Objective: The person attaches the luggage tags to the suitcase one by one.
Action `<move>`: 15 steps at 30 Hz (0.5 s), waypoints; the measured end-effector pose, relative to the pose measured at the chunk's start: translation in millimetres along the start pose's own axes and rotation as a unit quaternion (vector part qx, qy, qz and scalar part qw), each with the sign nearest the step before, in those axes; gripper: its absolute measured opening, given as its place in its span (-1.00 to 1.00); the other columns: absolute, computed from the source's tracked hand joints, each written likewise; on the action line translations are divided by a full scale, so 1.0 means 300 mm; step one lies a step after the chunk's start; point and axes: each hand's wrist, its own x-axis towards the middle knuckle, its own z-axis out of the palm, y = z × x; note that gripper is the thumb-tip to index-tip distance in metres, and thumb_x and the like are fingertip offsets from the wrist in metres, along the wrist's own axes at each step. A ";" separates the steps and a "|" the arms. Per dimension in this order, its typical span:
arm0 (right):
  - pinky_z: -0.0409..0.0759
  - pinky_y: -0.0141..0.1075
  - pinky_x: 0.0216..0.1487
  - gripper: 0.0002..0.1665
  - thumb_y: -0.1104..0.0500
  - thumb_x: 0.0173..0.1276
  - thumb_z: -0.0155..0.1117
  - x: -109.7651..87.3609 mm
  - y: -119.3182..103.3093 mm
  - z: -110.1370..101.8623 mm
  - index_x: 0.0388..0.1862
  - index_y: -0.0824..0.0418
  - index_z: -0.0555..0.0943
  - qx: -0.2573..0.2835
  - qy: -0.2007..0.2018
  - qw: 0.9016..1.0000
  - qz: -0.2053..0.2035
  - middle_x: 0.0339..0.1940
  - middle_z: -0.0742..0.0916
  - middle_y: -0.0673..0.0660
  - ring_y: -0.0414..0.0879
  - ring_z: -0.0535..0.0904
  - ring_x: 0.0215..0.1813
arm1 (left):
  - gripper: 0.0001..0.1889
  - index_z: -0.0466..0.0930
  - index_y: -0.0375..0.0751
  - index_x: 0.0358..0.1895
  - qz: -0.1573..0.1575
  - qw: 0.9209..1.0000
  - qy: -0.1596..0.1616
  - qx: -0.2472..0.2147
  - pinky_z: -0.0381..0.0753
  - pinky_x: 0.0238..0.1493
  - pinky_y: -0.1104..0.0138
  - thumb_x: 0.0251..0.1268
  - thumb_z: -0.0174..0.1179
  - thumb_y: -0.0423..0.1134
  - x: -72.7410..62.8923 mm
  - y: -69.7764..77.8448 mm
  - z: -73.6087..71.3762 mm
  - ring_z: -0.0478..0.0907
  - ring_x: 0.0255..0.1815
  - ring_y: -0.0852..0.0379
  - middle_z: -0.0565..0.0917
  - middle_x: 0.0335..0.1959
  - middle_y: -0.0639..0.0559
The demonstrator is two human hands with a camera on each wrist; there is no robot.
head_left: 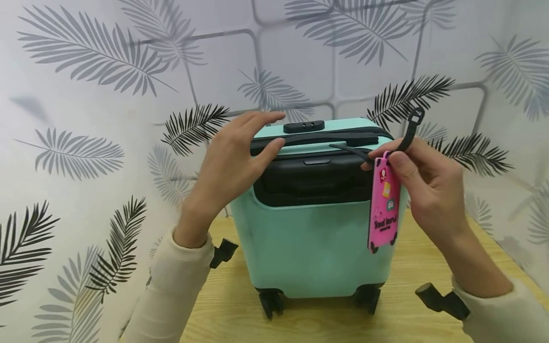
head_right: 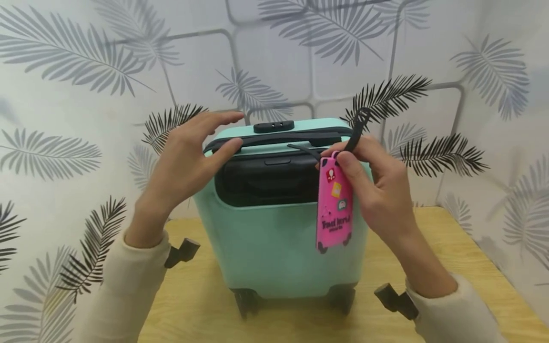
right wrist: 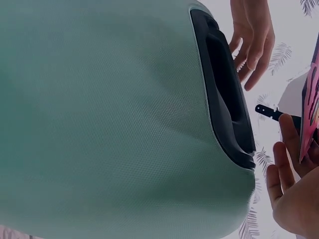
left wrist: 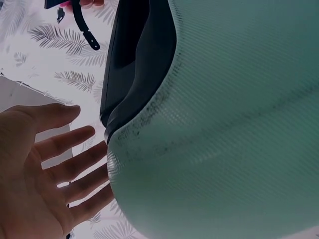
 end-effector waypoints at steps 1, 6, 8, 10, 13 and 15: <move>0.60 -0.51 -0.36 -0.76 0.36 0.60 0.09 0.006 0.000 0.003 -0.02 0.53 0.64 -0.008 -0.002 1.000 -0.001 -0.13 0.82 0.14 -0.13 0.79 -0.06 | -0.58 0.62 -0.12 0.34 -0.005 1.000 -0.006 0.005 0.54 0.33 0.10 0.50 0.29 -0.17 0.005 0.001 0.001 0.55 0.33 0.02 0.67 0.25 -0.04; 0.57 -0.49 -0.32 -0.77 0.33 0.59 0.13 0.035 0.000 0.015 -0.04 0.49 0.66 -0.059 0.007 0.998 0.003 -0.21 0.80 0.03 -0.19 0.74 -0.18 | -0.61 0.63 -0.13 0.32 -0.032 0.999 -0.033 0.013 0.53 0.31 0.10 0.52 0.25 -0.18 0.032 0.003 0.007 0.55 0.31 0.01 0.67 0.23 -0.03; 0.53 -0.44 -0.29 -0.78 0.33 0.59 0.13 0.045 -0.001 0.018 -0.06 0.48 0.66 -0.067 0.007 0.998 0.004 -0.22 0.80 -0.03 -0.16 0.71 -0.17 | -0.62 0.63 -0.13 0.32 -0.045 0.998 -0.045 0.009 0.52 0.31 0.10 0.54 0.23 -0.18 0.040 0.004 0.012 0.55 0.29 0.00 0.67 0.22 -0.03; 0.51 -0.45 -0.28 -0.79 0.34 0.58 0.14 0.049 0.000 0.023 -0.06 0.45 0.68 -0.082 0.009 0.997 0.004 -0.24 0.77 -0.11 -0.14 0.62 -0.18 | -0.62 0.62 -0.12 0.33 -0.059 0.996 -0.061 0.009 0.51 0.32 0.10 0.55 0.21 -0.18 0.047 0.007 0.016 0.54 0.29 -0.01 0.67 0.22 -0.03; 0.51 -0.41 -0.21 -0.80 0.37 0.58 0.12 0.055 0.003 0.028 -0.07 0.46 0.68 -0.070 -0.002 0.998 0.008 -0.19 0.80 -0.10 -0.11 0.64 -0.11 | -0.61 0.61 -0.08 0.35 -0.078 0.994 -0.081 0.012 0.51 0.30 0.11 0.57 0.19 -0.14 0.058 0.008 0.024 0.54 0.29 -0.02 0.66 0.23 -0.02; 0.50 -0.42 -0.18 -0.80 0.37 0.58 0.13 0.056 0.005 0.031 -0.05 0.44 0.68 -0.079 -0.002 0.997 0.008 -0.20 0.76 -0.11 -0.13 0.61 -0.13 | -0.61 0.60 -0.06 0.36 -0.089 0.992 -0.091 0.014 0.53 0.26 0.12 0.57 0.19 -0.11 0.066 0.007 0.028 0.55 0.26 -0.02 0.66 0.21 -0.01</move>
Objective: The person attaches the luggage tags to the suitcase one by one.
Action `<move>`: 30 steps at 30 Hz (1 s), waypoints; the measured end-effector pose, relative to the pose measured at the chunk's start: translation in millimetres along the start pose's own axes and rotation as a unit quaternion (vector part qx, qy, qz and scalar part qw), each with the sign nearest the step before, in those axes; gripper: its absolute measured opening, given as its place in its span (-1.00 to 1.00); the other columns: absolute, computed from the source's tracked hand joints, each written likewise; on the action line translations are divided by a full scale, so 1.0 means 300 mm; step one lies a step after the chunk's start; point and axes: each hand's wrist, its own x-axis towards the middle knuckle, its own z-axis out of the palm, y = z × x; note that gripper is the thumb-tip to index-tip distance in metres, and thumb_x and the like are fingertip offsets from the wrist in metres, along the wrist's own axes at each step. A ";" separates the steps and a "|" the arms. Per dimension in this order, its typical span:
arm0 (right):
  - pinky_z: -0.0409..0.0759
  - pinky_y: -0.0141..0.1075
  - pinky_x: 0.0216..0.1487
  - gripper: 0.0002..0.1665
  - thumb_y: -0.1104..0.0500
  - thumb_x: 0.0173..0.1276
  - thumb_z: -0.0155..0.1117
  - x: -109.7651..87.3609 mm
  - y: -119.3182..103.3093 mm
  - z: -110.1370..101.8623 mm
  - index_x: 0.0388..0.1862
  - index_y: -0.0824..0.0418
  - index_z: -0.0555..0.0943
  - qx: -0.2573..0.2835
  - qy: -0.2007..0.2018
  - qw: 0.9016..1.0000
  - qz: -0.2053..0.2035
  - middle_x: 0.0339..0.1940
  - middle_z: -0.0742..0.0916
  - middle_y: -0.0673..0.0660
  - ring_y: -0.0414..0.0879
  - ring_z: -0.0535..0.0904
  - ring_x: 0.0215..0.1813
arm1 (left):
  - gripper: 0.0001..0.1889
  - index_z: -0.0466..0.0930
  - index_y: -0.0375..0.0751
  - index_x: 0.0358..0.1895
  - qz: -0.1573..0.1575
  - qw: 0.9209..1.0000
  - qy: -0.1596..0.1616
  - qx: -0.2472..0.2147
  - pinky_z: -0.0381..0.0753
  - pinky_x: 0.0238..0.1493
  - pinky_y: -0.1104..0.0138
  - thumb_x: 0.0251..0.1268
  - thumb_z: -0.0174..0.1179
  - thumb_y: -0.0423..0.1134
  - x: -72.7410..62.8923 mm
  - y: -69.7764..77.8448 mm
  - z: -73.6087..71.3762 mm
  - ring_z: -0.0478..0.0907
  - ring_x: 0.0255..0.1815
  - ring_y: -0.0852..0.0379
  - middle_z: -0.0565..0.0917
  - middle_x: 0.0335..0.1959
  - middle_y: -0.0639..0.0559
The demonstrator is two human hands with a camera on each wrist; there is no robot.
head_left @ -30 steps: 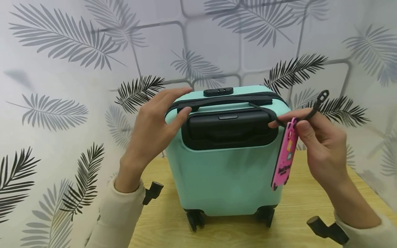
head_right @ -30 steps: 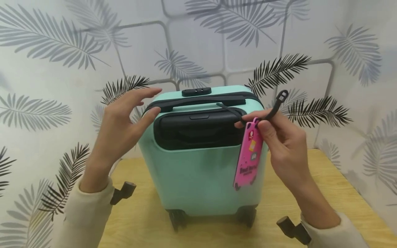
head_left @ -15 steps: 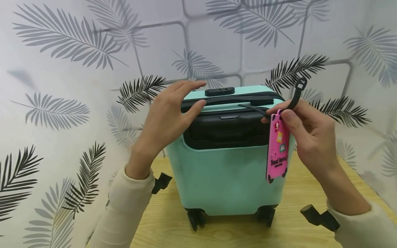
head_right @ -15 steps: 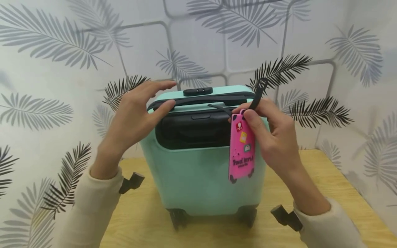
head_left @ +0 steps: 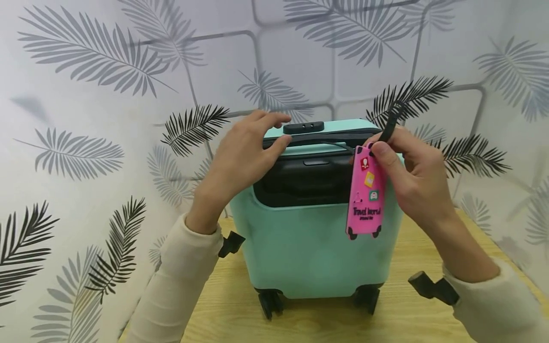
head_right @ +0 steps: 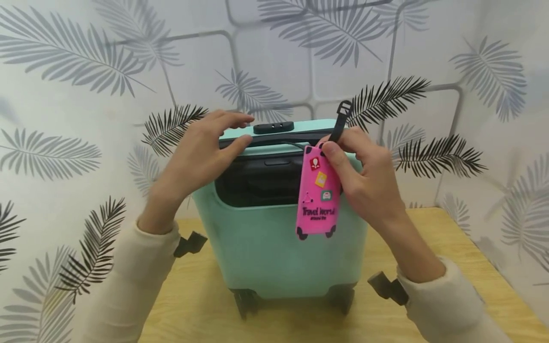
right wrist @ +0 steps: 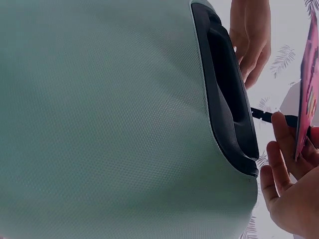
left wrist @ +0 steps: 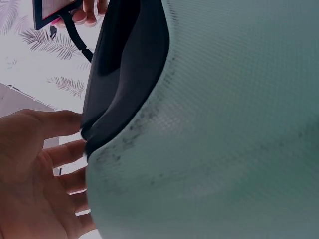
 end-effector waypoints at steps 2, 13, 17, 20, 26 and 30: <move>0.49 -0.40 -0.16 -0.80 0.35 0.58 0.13 0.005 0.001 0.004 -0.06 0.44 0.68 -0.003 -0.007 1.000 0.002 -0.20 0.75 -0.09 -0.13 0.61 -0.11 | -0.61 0.61 -0.05 0.36 -0.006 1.000 -0.004 0.001 0.54 0.21 0.12 0.58 0.17 -0.10 0.008 -0.002 0.002 0.56 0.22 -0.01 0.66 0.18 0.00; 0.40 -0.35 -0.22 -0.82 0.29 0.57 0.20 0.026 0.004 0.024 -0.10 0.36 0.71 -0.048 -0.034 0.998 0.037 -0.19 0.58 -0.08 -0.17 0.45 -0.05 | -0.57 0.62 -0.01 0.30 -0.039 0.997 -0.061 -0.021 0.47 0.32 0.14 0.69 -0.08 0.08 0.057 -0.006 0.032 0.54 0.22 0.07 0.67 0.17 0.06; 0.42 -0.36 -0.13 -0.82 0.28 0.58 0.20 0.036 -0.001 0.035 -0.11 0.37 0.70 -0.059 -0.042 0.996 0.058 -0.13 0.56 -0.04 -0.18 0.44 0.00 | -0.55 0.64 -0.03 0.26 -0.040 0.997 -0.067 -0.018 0.47 0.32 0.15 0.70 -0.12 0.11 0.072 -0.005 0.047 0.55 0.19 0.08 0.69 0.14 0.06; 0.43 -0.34 0.01 -0.78 0.23 0.59 0.20 0.046 -0.004 0.046 -0.08 0.37 0.71 -0.064 -0.055 0.994 0.075 -0.06 0.56 0.03 -0.19 0.41 0.09 | -0.57 0.67 -0.02 0.18 -0.036 0.997 -0.062 -0.018 0.52 0.21 0.19 0.70 -0.10 0.10 0.078 0.000 0.056 0.56 0.07 0.12 0.70 0.04 0.08; 0.40 -0.31 0.08 -0.73 0.16 0.61 0.20 0.060 -0.003 0.062 -0.05 0.34 0.72 -0.081 -0.065 0.991 0.087 -0.02 0.58 0.14 -0.20 0.38 0.12 | -0.60 0.68 -0.05 0.02 -0.017 0.998 -0.061 -0.028 0.51 0.00 0.22 0.70 -0.10 0.09 0.082 0.016 0.074 0.53 -0.09 0.12 0.66 -0.17 0.07; 0.36 -0.20 0.05 -0.72 0.15 0.61 0.20 0.062 -0.004 0.073 -0.03 0.34 0.73 -0.094 -0.069 0.990 0.081 -0.04 0.59 0.18 -0.16 0.37 0.11 | -0.59 0.68 -0.05 0.08 -0.013 0.997 -0.068 -0.025 0.51 0.09 0.21 0.70 -0.11 0.08 0.083 0.021 0.085 0.54 0.02 0.11 0.68 -0.08 0.06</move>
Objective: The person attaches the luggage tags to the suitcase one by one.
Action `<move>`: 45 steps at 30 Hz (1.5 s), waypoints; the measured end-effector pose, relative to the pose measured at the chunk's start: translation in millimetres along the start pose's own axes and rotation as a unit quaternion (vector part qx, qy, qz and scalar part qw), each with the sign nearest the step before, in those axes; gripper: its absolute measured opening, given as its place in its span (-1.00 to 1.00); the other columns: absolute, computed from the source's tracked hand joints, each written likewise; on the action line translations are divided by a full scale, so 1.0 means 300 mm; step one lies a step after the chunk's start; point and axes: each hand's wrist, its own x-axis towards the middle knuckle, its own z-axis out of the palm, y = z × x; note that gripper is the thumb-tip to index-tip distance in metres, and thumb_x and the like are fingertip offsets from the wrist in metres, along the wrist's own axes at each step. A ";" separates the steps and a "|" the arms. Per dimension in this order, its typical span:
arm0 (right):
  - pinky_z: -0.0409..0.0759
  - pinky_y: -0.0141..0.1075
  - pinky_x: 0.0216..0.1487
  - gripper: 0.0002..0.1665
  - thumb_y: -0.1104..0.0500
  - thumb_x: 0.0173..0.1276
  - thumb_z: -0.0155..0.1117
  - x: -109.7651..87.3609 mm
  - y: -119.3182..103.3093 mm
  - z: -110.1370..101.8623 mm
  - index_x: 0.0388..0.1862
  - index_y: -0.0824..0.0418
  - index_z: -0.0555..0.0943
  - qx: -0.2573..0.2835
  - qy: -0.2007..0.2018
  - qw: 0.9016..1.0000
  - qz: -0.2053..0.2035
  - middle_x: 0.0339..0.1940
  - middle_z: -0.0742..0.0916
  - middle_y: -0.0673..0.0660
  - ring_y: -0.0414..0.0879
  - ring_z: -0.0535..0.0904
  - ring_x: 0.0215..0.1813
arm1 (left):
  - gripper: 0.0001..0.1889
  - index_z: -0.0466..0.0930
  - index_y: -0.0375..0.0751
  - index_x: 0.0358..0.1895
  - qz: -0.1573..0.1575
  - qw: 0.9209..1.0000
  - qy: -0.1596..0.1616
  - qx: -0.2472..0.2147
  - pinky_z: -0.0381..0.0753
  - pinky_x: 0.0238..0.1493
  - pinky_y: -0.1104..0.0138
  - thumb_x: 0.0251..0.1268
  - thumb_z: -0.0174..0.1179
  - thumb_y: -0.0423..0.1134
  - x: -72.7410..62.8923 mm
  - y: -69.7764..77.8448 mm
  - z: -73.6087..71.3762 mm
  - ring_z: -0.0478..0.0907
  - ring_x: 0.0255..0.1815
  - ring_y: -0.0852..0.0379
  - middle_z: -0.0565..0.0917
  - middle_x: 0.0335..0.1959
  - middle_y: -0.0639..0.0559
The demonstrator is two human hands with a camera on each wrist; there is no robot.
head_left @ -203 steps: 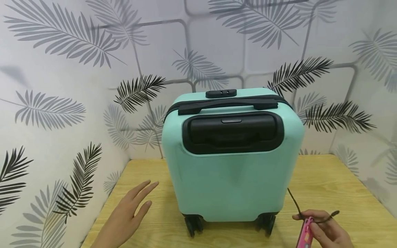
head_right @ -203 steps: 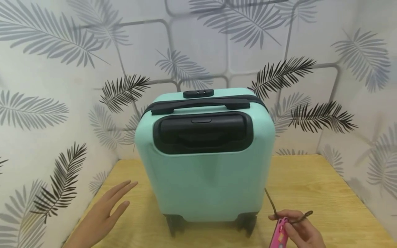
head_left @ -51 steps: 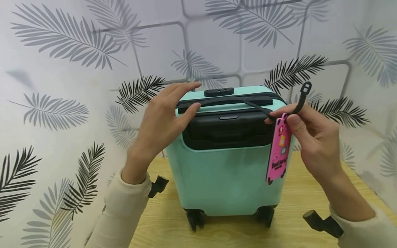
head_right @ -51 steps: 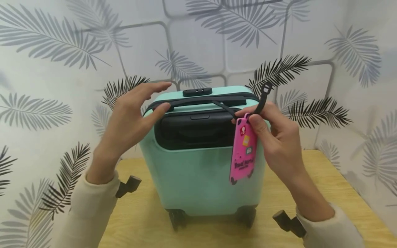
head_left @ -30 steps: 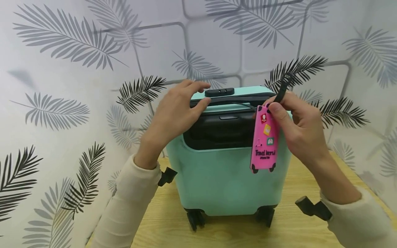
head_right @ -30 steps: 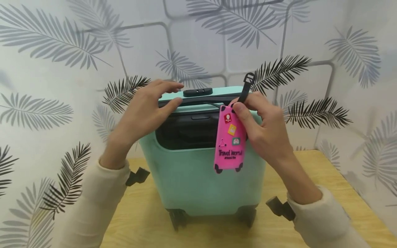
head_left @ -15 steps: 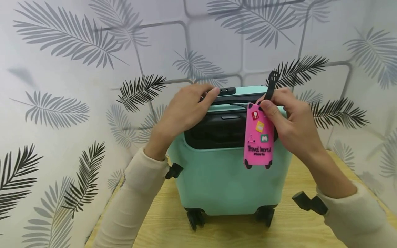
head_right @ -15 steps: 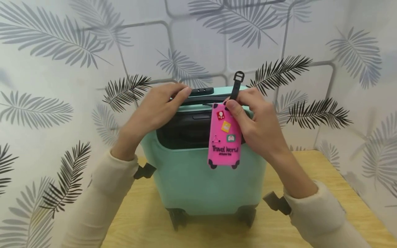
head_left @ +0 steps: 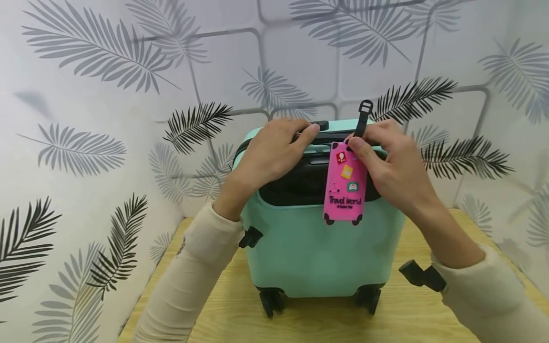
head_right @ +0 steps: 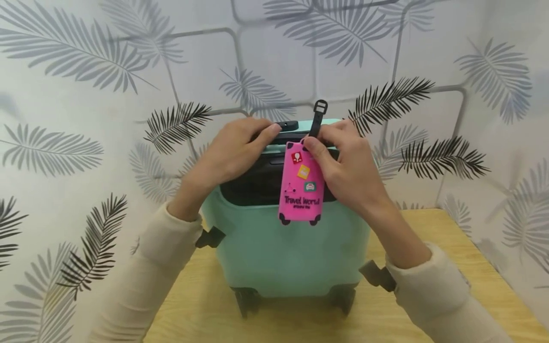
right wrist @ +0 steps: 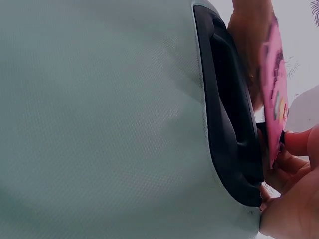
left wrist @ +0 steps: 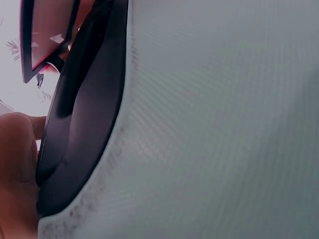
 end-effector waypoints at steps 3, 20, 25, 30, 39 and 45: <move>0.35 -0.07 0.04 -0.70 0.14 0.61 0.20 0.001 -0.005 0.005 -0.04 0.35 0.73 -0.008 -0.004 1.000 -0.002 -0.03 0.59 0.23 -0.10 0.37 0.13 | -0.57 0.67 -0.05 0.21 0.001 1.000 -0.004 -0.011 0.52 0.17 0.20 0.70 -0.11 0.08 0.004 -0.002 0.005 0.56 0.07 0.12 0.70 0.01 0.07; 0.44 -0.07 -0.09 -0.66 0.08 0.60 0.21 0.013 -0.027 0.015 0.00 0.33 0.75 -0.033 -0.016 0.999 0.022 -0.01 0.62 0.26 0.06 0.42 0.15 | -0.58 0.61 -0.06 0.34 0.003 0.997 -0.022 -0.078 0.55 0.10 0.23 0.68 -0.04 0.03 0.012 -0.006 0.004 0.57 0.01 0.13 0.70 0.08 0.04; 0.46 -0.11 -0.11 -0.66 0.07 0.58 0.25 0.020 -0.032 0.019 0.01 0.32 0.76 -0.040 -0.020 0.999 0.023 -0.04 0.65 0.25 0.06 0.45 0.12 | -0.59 0.61 -0.04 0.33 -0.010 0.997 -0.021 -0.079 0.55 0.11 0.23 0.68 -0.04 0.02 0.017 -0.007 0.001 0.57 0.03 0.12 0.70 0.10 0.05; 0.45 -0.14 -0.11 -0.67 0.08 0.56 0.28 0.025 -0.036 0.019 -0.01 0.32 0.77 -0.044 -0.022 0.999 0.024 -0.03 0.67 0.25 0.04 0.45 0.11 | -0.59 0.62 -0.03 0.32 -0.030 0.996 -0.019 -0.084 0.53 0.21 0.22 0.68 -0.05 0.02 0.030 -0.001 -0.004 0.57 0.12 0.11 0.69 0.16 0.05; 0.37 -0.18 -0.17 -0.73 0.13 0.53 0.33 0.030 -0.044 0.025 0.01 0.27 0.80 -0.043 -0.029 0.998 0.028 -0.02 0.70 0.22 -0.04 0.40 0.02 | -0.62 0.58 -0.05 0.37 -0.036 0.995 -0.051 -0.082 0.55 0.07 0.21 0.61 0.04 -0.15 0.025 0.000 -0.012 0.58 0.06 0.08 0.69 0.11 -0.03; 0.37 -0.20 -0.22 -0.72 0.09 0.54 0.32 0.032 -0.048 0.032 0.00 0.25 0.80 -0.037 -0.025 0.998 0.036 -0.10 0.69 0.21 -0.05 0.40 -0.04 | -0.62 0.64 -0.02 0.31 -0.018 0.997 -0.068 -0.012 0.54 0.16 0.17 0.51 0.13 -0.15 0.026 0.002 -0.004 0.52 0.15 0.05 0.60 0.16 -0.05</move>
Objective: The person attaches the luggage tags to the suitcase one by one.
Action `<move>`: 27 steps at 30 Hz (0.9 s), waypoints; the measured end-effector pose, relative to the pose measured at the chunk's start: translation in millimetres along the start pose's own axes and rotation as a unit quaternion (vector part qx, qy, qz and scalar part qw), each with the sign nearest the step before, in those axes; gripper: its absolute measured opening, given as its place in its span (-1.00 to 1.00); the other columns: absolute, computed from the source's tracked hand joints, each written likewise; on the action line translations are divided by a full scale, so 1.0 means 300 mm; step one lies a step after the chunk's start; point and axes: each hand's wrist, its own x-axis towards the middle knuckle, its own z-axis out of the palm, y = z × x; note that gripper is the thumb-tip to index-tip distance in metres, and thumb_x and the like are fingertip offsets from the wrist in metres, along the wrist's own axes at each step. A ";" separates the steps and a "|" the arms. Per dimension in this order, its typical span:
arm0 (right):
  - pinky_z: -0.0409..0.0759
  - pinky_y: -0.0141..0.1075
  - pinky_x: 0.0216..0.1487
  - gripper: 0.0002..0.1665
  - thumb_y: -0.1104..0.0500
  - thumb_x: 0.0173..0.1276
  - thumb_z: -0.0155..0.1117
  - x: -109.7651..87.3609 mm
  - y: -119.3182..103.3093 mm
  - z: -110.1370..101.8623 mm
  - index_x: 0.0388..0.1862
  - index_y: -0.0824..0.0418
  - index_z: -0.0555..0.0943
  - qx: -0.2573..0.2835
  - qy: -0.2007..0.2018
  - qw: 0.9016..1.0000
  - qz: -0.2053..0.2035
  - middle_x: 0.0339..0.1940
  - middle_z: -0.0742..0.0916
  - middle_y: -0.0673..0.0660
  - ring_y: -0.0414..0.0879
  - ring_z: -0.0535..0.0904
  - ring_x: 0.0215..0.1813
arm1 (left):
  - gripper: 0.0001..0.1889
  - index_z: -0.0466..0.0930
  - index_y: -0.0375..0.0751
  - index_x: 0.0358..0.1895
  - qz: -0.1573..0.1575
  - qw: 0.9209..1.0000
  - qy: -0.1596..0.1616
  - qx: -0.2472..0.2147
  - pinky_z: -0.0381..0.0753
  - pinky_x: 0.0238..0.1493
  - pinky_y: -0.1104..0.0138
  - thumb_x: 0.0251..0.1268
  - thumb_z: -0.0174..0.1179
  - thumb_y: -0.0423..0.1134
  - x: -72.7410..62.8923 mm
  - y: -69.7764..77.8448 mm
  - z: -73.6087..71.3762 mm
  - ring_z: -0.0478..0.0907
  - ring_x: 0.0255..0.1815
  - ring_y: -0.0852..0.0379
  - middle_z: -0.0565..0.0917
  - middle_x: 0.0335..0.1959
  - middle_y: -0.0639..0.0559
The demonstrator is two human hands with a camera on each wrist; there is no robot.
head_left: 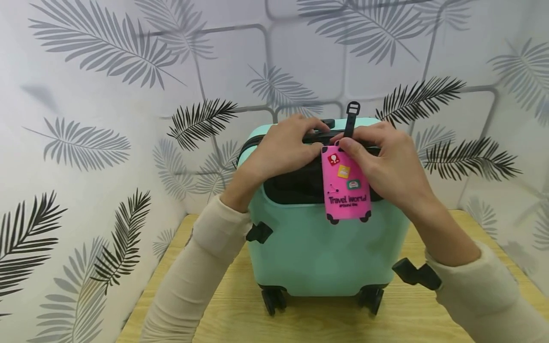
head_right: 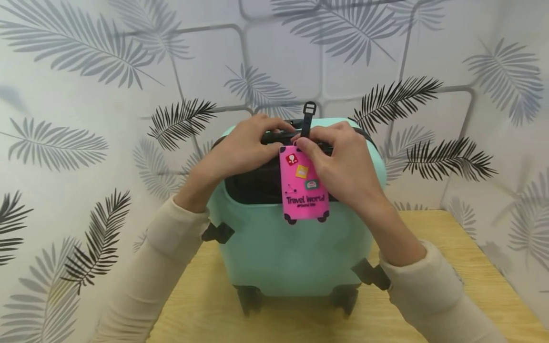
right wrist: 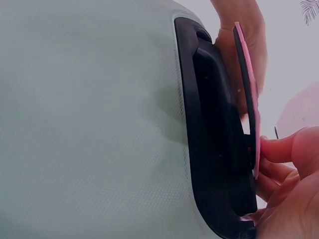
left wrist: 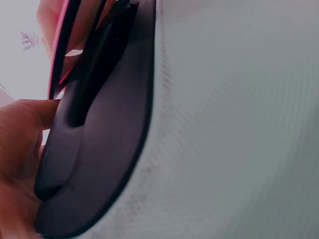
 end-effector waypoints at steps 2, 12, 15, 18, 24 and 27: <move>0.36 -0.21 -0.21 -0.72 0.08 0.54 0.32 0.002 -0.001 0.001 -0.04 0.25 0.80 0.003 0.003 1.000 -0.001 -0.14 0.70 0.20 -0.06 0.41 -0.05 | -0.63 0.66 -0.04 0.29 -0.008 1.000 0.004 0.009 0.55 0.13 0.17 0.51 0.14 -0.13 0.004 0.002 0.002 0.53 0.11 0.05 0.61 0.14 -0.06; 0.38 -0.22 -0.20 -0.71 0.06 0.55 0.31 0.000 -0.004 0.001 -0.06 0.26 0.80 0.009 0.001 1.000 0.002 -0.14 0.70 0.20 -0.08 0.42 -0.05 | -0.69 0.65 -0.09 0.23 0.004 0.999 0.004 0.041 0.51 0.14 0.15 0.54 0.12 -0.18 0.012 0.008 0.008 0.50 0.11 0.03 0.67 0.12 -0.06; 0.39 -0.19 -0.17 -0.70 0.05 0.55 0.31 -0.003 -0.004 -0.001 -0.02 0.25 0.80 0.011 -0.004 1.000 0.006 -0.10 0.70 0.21 -0.07 0.42 -0.01 | -0.70 0.61 -0.06 0.25 0.009 0.999 0.000 0.047 0.49 0.15 0.12 0.57 0.10 -0.19 0.008 0.012 0.009 0.49 0.13 0.03 0.67 0.14 -0.04; 0.41 -0.16 -0.13 -0.68 0.05 0.54 0.32 -0.007 -0.005 0.000 0.01 0.26 0.80 0.011 -0.010 1.000 0.008 -0.04 0.71 0.21 -0.06 0.44 0.03 | -0.74 0.59 -0.03 0.21 0.014 0.999 0.008 0.050 0.49 -0.01 0.15 0.58 0.07 -0.22 0.007 0.013 0.015 0.52 -0.01 0.04 0.69 -0.03 -0.05; 0.40 -0.14 -0.12 -0.69 0.06 0.52 0.34 -0.009 -0.005 -0.001 -0.01 0.26 0.80 0.008 -0.014 1.000 0.003 -0.04 0.71 0.22 0.00 0.46 0.05 | -0.75 0.61 0.01 0.16 0.016 0.999 0.041 0.030 0.33 -0.36 0.30 0.55 0.07 -0.26 0.001 0.000 0.026 0.47 -0.37 0.05 0.63 -0.33 -0.01; 0.39 -0.14 -0.12 -0.70 0.06 0.52 0.35 -0.008 -0.004 -0.003 -0.03 0.26 0.80 0.006 -0.012 1.000 0.001 -0.05 0.71 0.22 0.00 0.46 0.05 | -0.73 0.63 0.03 0.17 0.006 0.999 0.050 0.013 0.33 -0.38 0.31 0.54 0.09 -0.26 -0.002 0.001 0.029 0.46 -0.38 0.05 0.64 -0.31 0.01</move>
